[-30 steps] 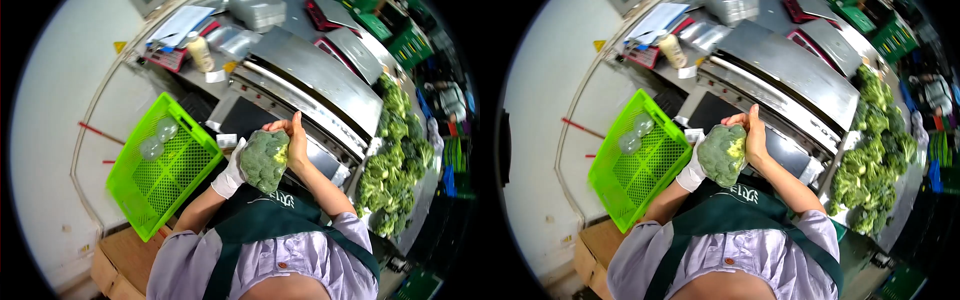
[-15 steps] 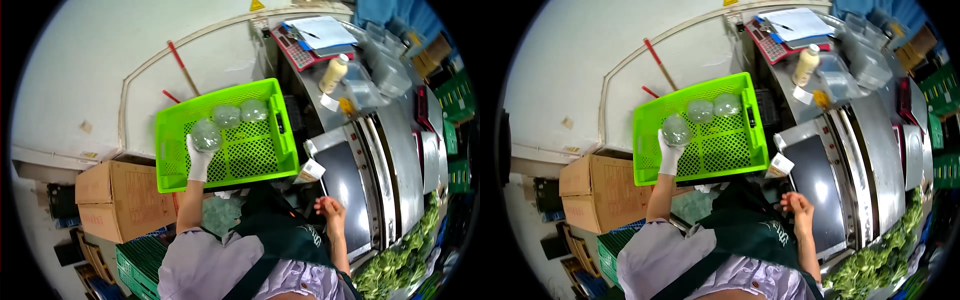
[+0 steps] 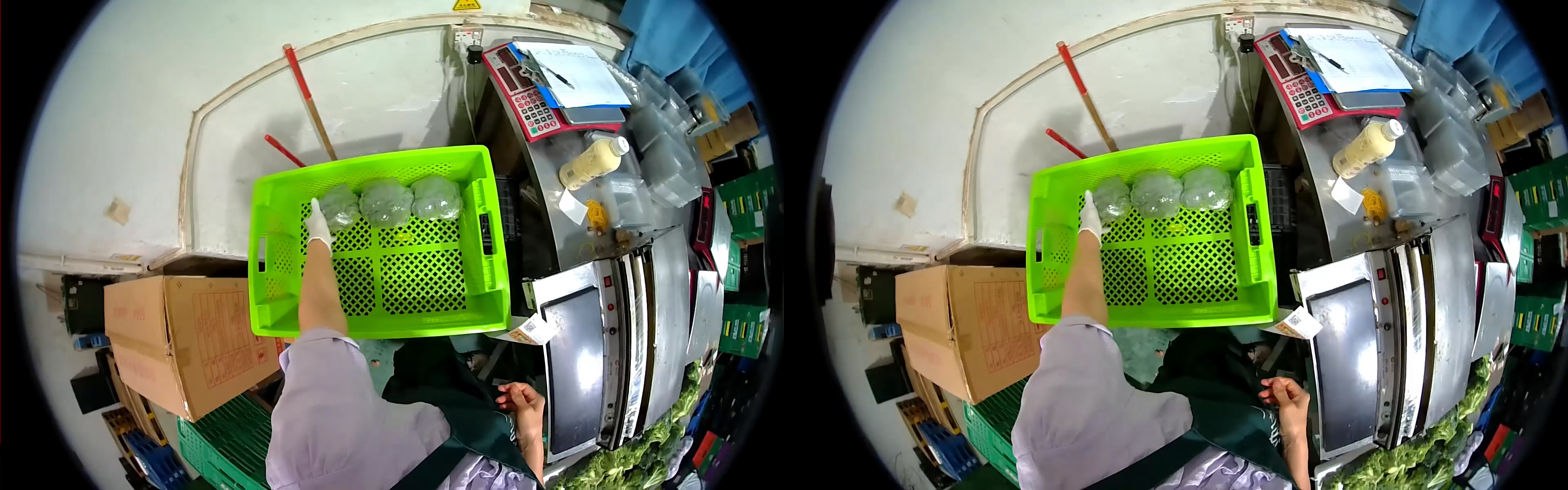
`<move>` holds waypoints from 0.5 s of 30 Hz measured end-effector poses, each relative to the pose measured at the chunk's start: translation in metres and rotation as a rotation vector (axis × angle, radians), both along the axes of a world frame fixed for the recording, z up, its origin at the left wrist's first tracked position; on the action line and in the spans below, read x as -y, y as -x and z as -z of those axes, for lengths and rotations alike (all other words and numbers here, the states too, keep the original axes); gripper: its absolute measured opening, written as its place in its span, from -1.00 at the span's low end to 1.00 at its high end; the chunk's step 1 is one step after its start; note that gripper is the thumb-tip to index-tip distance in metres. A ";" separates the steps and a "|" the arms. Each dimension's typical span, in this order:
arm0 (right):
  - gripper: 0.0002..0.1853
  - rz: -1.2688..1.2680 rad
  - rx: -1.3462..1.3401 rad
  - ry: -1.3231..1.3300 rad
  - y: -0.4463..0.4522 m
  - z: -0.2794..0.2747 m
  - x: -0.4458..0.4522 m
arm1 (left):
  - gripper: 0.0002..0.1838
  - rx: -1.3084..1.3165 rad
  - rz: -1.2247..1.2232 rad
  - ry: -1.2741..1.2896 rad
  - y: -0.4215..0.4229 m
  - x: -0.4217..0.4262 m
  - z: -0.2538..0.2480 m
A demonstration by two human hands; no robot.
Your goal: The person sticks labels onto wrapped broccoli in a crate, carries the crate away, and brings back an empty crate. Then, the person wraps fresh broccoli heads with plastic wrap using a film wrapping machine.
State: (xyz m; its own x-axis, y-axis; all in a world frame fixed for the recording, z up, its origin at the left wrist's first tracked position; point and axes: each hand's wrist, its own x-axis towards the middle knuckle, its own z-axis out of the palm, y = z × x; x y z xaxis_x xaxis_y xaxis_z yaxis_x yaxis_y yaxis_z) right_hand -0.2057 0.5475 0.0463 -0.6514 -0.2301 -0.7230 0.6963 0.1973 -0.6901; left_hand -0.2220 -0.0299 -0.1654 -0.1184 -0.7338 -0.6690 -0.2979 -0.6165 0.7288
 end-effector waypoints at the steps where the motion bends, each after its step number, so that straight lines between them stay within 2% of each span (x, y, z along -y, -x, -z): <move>1: -0.77 -0.006 0.006 -0.002 -0.001 0.000 0.001 | -0.13 0.020 0.058 -0.007 -0.002 0.003 -0.007; 4: -0.77 0.015 0.044 -0.019 -0.003 -0.001 0.002 | -0.09 0.026 0.185 -0.053 -0.006 -0.002 -0.039; 7: -0.78 -0.069 0.020 -0.013 -0.003 0.004 -0.006 | -0.08 -0.154 0.404 -0.115 -0.010 -0.010 -0.046; 8: -0.78 -0.039 0.047 0.028 -0.004 0.008 -0.008 | -0.11 -0.299 0.533 -0.204 -0.015 0.017 -0.005; 9: -0.78 -0.066 0.006 0.054 -0.005 0.012 -0.011 | -0.22 -0.407 0.590 -0.252 -0.003 0.012 -0.006; 10: -0.77 -0.052 -0.016 0.081 -0.007 0.020 -0.016 | -0.40 -0.465 0.649 -0.159 0.000 0.004 -0.011; 11: -0.78 -0.065 0.008 0.051 -0.004 0.012 -0.014 | -0.46 -0.461 0.474 -0.221 0.005 0.000 -0.015; 15: -0.77 0.019 -0.064 0.107 -0.011 0.023 -0.019 | -0.24 0.436 0.340 0.496 0.040 -0.076 -0.070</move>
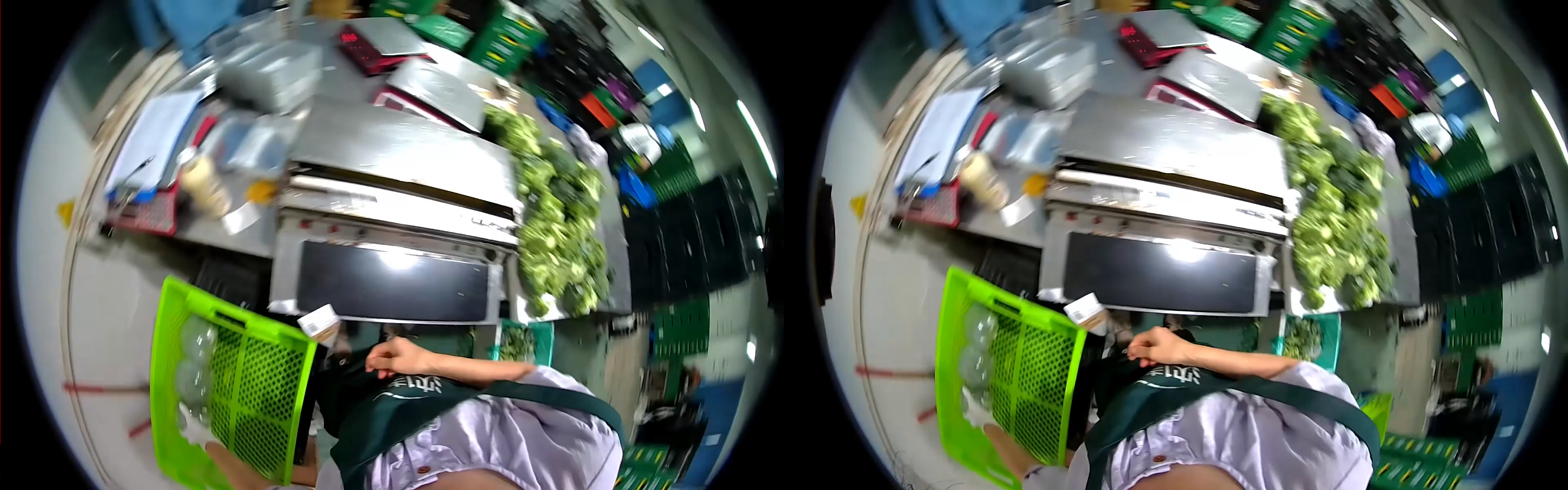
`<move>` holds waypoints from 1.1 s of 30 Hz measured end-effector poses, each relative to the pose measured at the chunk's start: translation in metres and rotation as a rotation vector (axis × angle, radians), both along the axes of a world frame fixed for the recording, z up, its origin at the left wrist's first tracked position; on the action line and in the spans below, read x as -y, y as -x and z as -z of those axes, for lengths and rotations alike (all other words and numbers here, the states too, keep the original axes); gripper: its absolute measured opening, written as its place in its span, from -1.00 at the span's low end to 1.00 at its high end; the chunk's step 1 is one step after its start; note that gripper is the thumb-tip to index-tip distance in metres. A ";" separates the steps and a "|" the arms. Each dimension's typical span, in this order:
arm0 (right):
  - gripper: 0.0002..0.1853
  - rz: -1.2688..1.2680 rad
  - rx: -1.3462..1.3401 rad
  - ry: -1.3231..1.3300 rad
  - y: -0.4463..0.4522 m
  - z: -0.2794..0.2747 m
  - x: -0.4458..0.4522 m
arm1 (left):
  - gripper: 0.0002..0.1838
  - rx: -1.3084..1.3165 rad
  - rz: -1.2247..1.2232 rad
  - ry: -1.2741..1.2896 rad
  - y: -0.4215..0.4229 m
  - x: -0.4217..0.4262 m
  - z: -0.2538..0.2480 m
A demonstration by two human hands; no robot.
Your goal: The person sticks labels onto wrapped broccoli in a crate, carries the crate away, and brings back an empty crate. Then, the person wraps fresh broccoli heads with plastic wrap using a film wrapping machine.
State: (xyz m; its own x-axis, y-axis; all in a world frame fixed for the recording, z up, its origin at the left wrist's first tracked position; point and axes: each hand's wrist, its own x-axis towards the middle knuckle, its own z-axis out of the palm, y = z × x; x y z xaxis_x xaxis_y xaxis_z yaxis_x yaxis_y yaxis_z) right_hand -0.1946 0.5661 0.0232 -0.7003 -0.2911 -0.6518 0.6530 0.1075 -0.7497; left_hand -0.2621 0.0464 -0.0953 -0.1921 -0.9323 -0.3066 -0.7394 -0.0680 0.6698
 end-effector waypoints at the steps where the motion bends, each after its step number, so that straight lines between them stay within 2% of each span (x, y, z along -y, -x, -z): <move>1: -0.77 0.020 -0.005 -0.002 -0.001 0.000 -0.001 | -0.31 -0.085 0.051 -0.162 0.000 0.021 0.015; 3: -0.79 0.031 -0.058 0.001 -0.006 0.002 -0.008 | -0.44 -0.215 0.129 -0.505 -0.003 0.064 0.045; 4: -0.80 0.017 -0.064 -0.035 -0.008 0.003 -0.012 | -0.44 -0.017 0.124 -0.460 0.001 0.081 0.052; 5: -0.80 0.044 -0.072 -0.038 -0.010 0.002 -0.018 | -0.44 -0.019 0.152 -0.462 0.001 0.074 0.047; 8: -0.80 0.086 -0.058 -0.045 -0.022 0.001 -0.032 | -0.52 -0.280 0.161 -0.117 -0.001 0.032 0.026; 11: -0.80 0.134 -0.057 -0.075 -0.030 -0.007 -0.051 | -0.53 -0.318 0.237 0.158 0.013 -0.008 0.011; 17: -0.79 0.220 -0.235 -0.199 -0.047 -0.032 -0.122 | -0.55 -0.362 0.346 0.288 0.045 -0.067 -0.017; 20: -0.77 0.512 -0.353 -0.218 -0.060 -0.042 -0.177 | -0.56 -0.383 0.411 0.290 0.060 -0.092 -0.033; 21: -0.78 0.550 -0.276 -0.257 -0.063 -0.059 -0.200 | -0.56 -0.398 0.433 0.286 0.066 -0.101 -0.037; 22: -0.80 0.567 -0.431 -0.361 -0.070 -0.055 -0.226 | -0.56 -0.403 0.458 0.278 0.071 -0.109 -0.041; 25: -0.79 0.796 -0.436 -0.642 -0.090 -0.083 -0.290 | -0.57 -0.437 0.533 0.245 0.091 -0.136 -0.050; 26: -0.79 0.741 -0.543 -0.941 -0.096 -0.089 -0.314 | -0.58 -0.447 0.561 0.232 0.098 -0.144 -0.054; 28: -0.78 0.772 -0.651 -1.224 -0.109 -0.091 -0.373 | -0.58 -0.481 0.638 0.188 0.118 -0.157 -0.061; 31: -0.74 0.852 -0.621 -1.532 -0.120 -0.090 -0.472 | -0.59 -0.552 0.758 0.126 0.144 -0.185 -0.078; 33: -0.69 0.952 -0.518 -1.601 -0.120 -0.089 -0.534 | -0.63 -0.567 0.821 0.100 0.154 -0.230 -0.111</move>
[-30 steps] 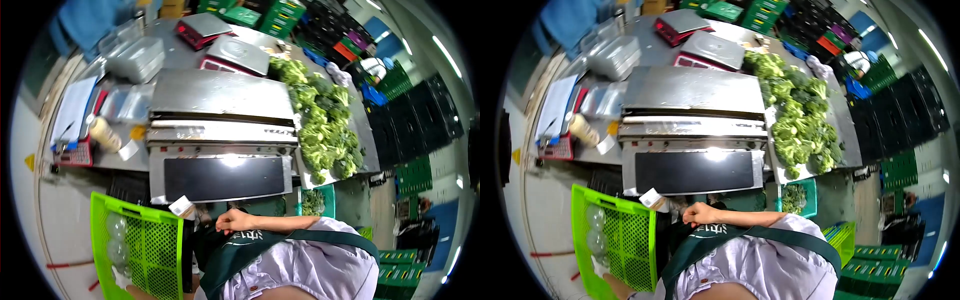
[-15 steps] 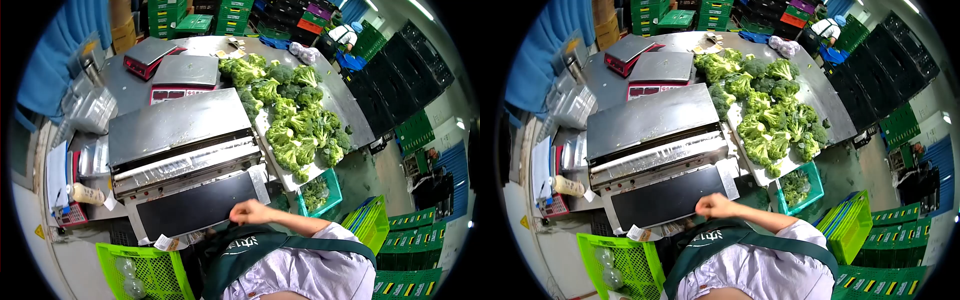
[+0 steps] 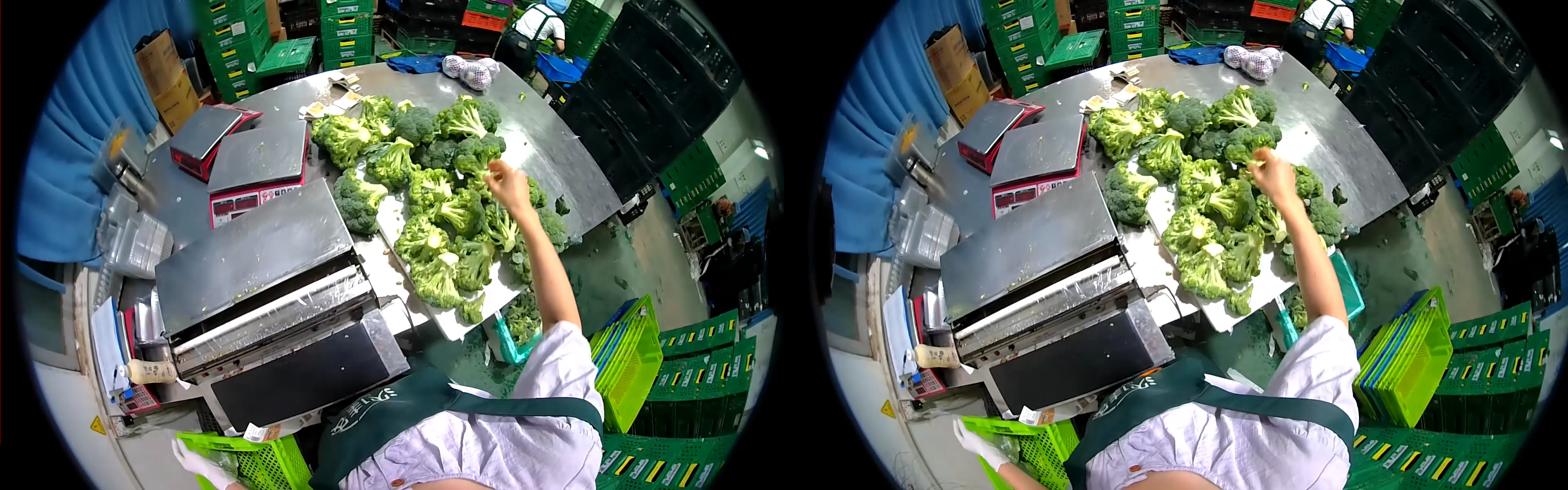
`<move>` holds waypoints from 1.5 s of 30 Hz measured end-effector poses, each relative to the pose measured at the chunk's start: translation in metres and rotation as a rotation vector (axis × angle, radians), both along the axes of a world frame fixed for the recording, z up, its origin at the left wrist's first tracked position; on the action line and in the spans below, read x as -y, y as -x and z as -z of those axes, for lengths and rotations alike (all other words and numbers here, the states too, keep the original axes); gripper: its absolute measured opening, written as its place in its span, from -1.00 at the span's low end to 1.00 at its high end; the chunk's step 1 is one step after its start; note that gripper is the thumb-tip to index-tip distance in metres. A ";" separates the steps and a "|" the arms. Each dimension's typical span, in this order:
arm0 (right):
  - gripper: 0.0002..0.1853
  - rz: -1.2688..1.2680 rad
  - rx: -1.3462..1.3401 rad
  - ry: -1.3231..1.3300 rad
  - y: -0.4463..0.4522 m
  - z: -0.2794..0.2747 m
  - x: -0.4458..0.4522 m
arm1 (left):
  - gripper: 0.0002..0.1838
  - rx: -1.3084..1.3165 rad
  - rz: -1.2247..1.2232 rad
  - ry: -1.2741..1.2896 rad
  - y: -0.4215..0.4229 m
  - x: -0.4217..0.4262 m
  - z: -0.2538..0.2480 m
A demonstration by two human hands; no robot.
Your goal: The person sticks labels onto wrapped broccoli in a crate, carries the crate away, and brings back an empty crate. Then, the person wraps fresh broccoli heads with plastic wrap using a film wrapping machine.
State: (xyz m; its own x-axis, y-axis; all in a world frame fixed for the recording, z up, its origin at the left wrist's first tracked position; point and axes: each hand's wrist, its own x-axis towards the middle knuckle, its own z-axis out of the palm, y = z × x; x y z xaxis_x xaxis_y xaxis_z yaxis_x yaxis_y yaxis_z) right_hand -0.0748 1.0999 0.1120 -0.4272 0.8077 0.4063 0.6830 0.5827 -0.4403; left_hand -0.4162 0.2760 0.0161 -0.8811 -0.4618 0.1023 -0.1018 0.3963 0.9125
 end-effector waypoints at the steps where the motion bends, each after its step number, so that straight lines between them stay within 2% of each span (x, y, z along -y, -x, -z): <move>1: -0.67 0.038 0.013 -0.009 0.001 0.000 -0.027 | -0.65 0.003 0.069 -0.011 0.005 -0.026 -0.019; 4: -0.51 0.167 0.167 0.046 0.008 -0.002 -0.080 | -0.65 -0.058 0.175 -0.125 0.003 -0.090 -0.063; 7: -0.44 0.144 0.139 0.093 0.015 0.000 -0.108 | -0.66 -0.102 0.297 -0.059 0.006 -0.115 -0.079; 10: -0.53 0.103 0.031 -0.039 0.034 -0.005 -0.116 | -0.66 -0.114 0.348 -0.032 -0.002 -0.139 -0.088; 12: -0.53 0.028 -0.006 -0.005 0.056 0.001 -0.125 | -0.66 -0.083 0.344 -0.031 -0.006 -0.153 -0.094; 14: -0.47 -0.007 0.126 0.001 0.085 -0.018 -0.098 | -0.65 -0.035 0.373 -0.066 -0.015 -0.174 -0.102; 16: -0.39 -0.223 0.177 -0.133 0.115 -0.005 -0.101 | -0.65 -0.040 0.376 -0.078 -0.019 -0.184 -0.101; 17: -0.27 -0.279 0.261 -0.201 0.131 0.005 -0.103 | -0.65 -0.040 0.393 -0.043 -0.022 -0.188 -0.101; 18: -0.13 -0.292 0.362 -0.222 0.146 0.010 -0.103 | -0.64 -0.040 0.409 -0.007 -0.024 -0.190 -0.102; 21: 0.05 -0.258 0.577 -0.467 0.182 0.038 -0.120 | -0.71 -0.083 0.420 0.086 -0.038 -0.189 -0.107; 22: 0.08 -0.230 0.657 -0.444 0.190 0.042 -0.122 | -0.72 -0.106 0.435 0.168 -0.043 -0.187 -0.110; 24: -0.09 -0.217 0.639 -0.438 0.196 0.049 -0.123 | -0.72 -0.110 0.412 0.197 -0.052 -0.179 -0.115; 28: -0.15 -0.262 0.619 -0.377 0.190 0.032 -0.122 | -0.73 -0.049 0.331 0.155 -0.065 -0.153 -0.100; 31: -0.17 -0.330 0.382 -0.410 0.179 0.014 -0.121 | -0.73 -0.020 0.296 0.113 -0.071 -0.151 -0.095; 34: -0.13 -0.345 -0.012 -0.265 0.166 -0.011 -0.108 | -0.74 0.005 0.305 0.059 -0.071 -0.168 -0.102; 36: -0.13 -0.371 -0.253 0.188 0.156 -0.030 -0.094 | -0.73 0.008 0.351 0.017 -0.071 -0.181 -0.106; 37: -0.13 -0.334 -0.334 0.250 0.154 -0.018 -0.097 | -0.74 -0.019 0.386 -0.002 -0.065 -0.179 -0.098; 38: -0.24 -0.399 -0.440 0.599 0.145 -0.058 -0.051 | -0.74 -0.020 0.389 -0.008 -0.063 -0.184 -0.098; 40: -0.36 -0.567 -0.680 1.091 0.145 -0.033 -0.051 | -0.77 -0.038 0.493 0.043 -0.058 -0.205 -0.106; 41: -0.40 -0.667 -0.715 1.203 0.145 -0.021 -0.048 | -0.80 -0.090 0.586 0.098 -0.057 -0.216 -0.112; 42: -0.44 -0.769 -0.750 1.318 0.144 -0.013 -0.040 | -0.81 -0.098 0.607 0.025 -0.057 -0.231 -0.119; 45: -0.28 -0.747 -0.738 1.502 0.147 -0.011 0.004 | -0.77 -0.120 0.786 0.042 -0.058 -0.271 -0.138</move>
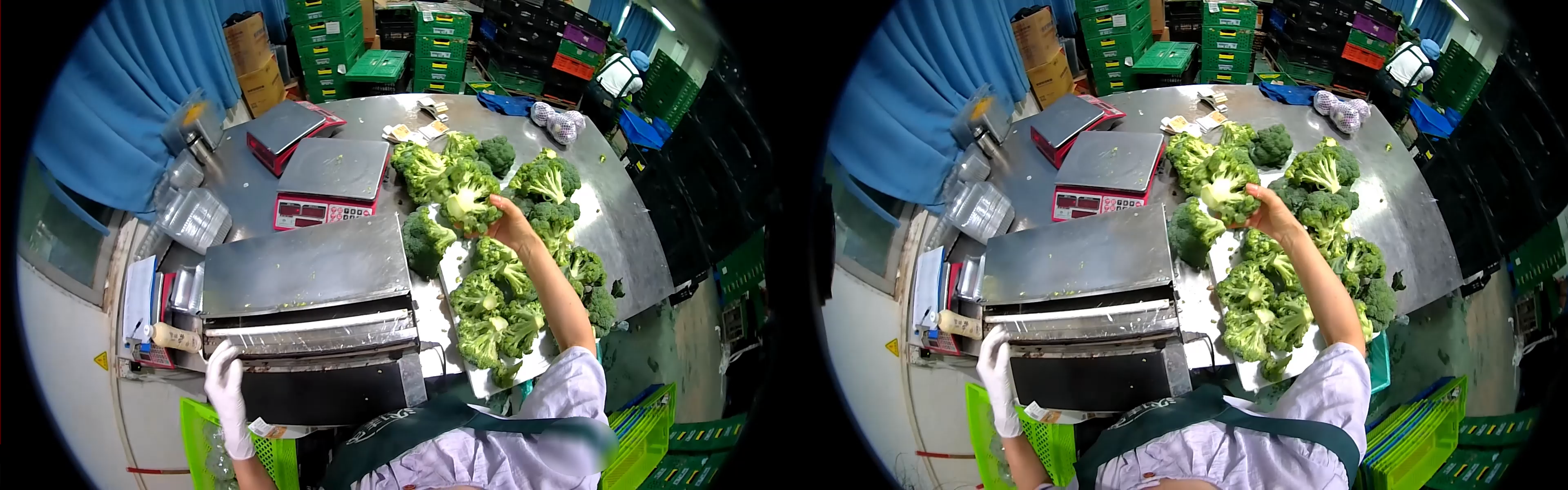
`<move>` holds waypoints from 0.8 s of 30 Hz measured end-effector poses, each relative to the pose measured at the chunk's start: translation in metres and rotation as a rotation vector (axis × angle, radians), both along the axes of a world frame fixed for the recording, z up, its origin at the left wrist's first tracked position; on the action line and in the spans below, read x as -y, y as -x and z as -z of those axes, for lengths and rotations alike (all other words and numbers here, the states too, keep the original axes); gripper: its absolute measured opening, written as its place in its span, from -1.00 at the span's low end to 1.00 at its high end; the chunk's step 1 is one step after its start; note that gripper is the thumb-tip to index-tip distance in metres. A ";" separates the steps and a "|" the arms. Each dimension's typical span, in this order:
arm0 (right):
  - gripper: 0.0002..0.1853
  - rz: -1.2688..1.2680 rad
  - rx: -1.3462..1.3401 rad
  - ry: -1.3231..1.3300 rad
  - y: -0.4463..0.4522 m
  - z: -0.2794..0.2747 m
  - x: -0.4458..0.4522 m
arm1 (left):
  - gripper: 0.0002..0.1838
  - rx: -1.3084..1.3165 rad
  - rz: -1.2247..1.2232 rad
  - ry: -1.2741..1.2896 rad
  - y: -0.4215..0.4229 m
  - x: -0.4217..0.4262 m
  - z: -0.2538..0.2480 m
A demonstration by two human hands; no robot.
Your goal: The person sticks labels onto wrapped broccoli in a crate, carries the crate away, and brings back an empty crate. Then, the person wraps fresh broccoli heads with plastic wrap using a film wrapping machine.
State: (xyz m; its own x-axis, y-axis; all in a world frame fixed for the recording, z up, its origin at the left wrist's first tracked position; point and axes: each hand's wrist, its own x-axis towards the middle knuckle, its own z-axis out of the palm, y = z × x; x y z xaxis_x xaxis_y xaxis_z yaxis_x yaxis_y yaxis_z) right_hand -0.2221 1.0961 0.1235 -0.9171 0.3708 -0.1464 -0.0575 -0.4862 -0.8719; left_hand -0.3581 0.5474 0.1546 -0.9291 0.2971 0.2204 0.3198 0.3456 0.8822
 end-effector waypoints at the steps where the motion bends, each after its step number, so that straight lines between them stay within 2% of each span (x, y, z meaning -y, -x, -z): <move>1: -0.21 -0.013 0.009 0.046 0.001 -0.010 0.023 | -0.73 0.027 0.073 -0.016 -0.004 -0.017 -0.008; 3: -0.14 -0.139 0.020 0.069 0.004 -0.030 0.063 | -0.55 0.103 0.206 -0.020 -0.014 -0.052 -0.021; 4: -0.12 -0.297 -0.016 0.130 0.007 -0.027 0.075 | -0.43 0.069 0.298 0.008 -0.019 -0.066 -0.024; 5: -0.20 -0.389 -0.042 0.211 0.013 -0.022 0.089 | -0.30 0.037 0.396 0.035 -0.022 -0.081 -0.026; 7: -0.22 -0.567 0.033 0.243 0.017 -0.016 0.123 | -0.04 -0.272 0.520 0.231 -0.028 -0.111 -0.040; 9: -0.30 -0.692 0.072 0.276 0.019 -0.006 0.160 | 0.14 -0.521 0.652 0.255 -0.031 -0.134 -0.045; 10: -0.33 -0.722 0.070 0.253 0.016 -0.013 0.179 | 0.22 -0.557 0.728 0.245 -0.030 -0.141 -0.042; 11: -0.36 -0.808 0.079 0.224 0.016 -0.005 0.190 | 0.12 -0.531 0.748 0.224 -0.030 -0.148 -0.043; 13: -0.32 -0.785 0.083 0.174 0.005 -0.015 0.212 | -0.03 -0.602 0.852 0.278 -0.025 -0.153 -0.045; 14: -0.28 -0.802 0.063 0.252 0.003 -0.010 0.214 | -0.19 -0.515 0.846 0.197 -0.022 -0.154 -0.041; 16: -0.15 -0.826 0.051 0.332 -0.005 -0.003 0.215 | -0.26 -0.415 0.865 0.155 -0.017 -0.155 -0.035; 17: -0.15 -0.812 0.050 0.336 -0.011 -0.003 0.215 | -0.28 -0.372 0.871 0.139 -0.015 -0.156 -0.031; 19: -0.12 -0.706 0.137 0.218 -0.030 -0.008 0.212 | -0.32 -0.266 0.857 0.122 -0.005 -0.156 -0.022; 20: -0.15 -0.615 0.264 0.092 -0.040 -0.005 0.204 | -0.35 -0.249 0.819 0.121 0.003 -0.156 -0.021; 22: -0.33 -0.486 0.208 -0.248 -0.071 -0.016 0.183 | -0.39 -0.167 0.698 0.094 0.022 -0.156 -0.020; 24: -0.51 -0.178 0.210 -0.876 -0.106 -0.001 0.148 | -0.42 0.005 0.516 0.039 0.043 -0.157 -0.024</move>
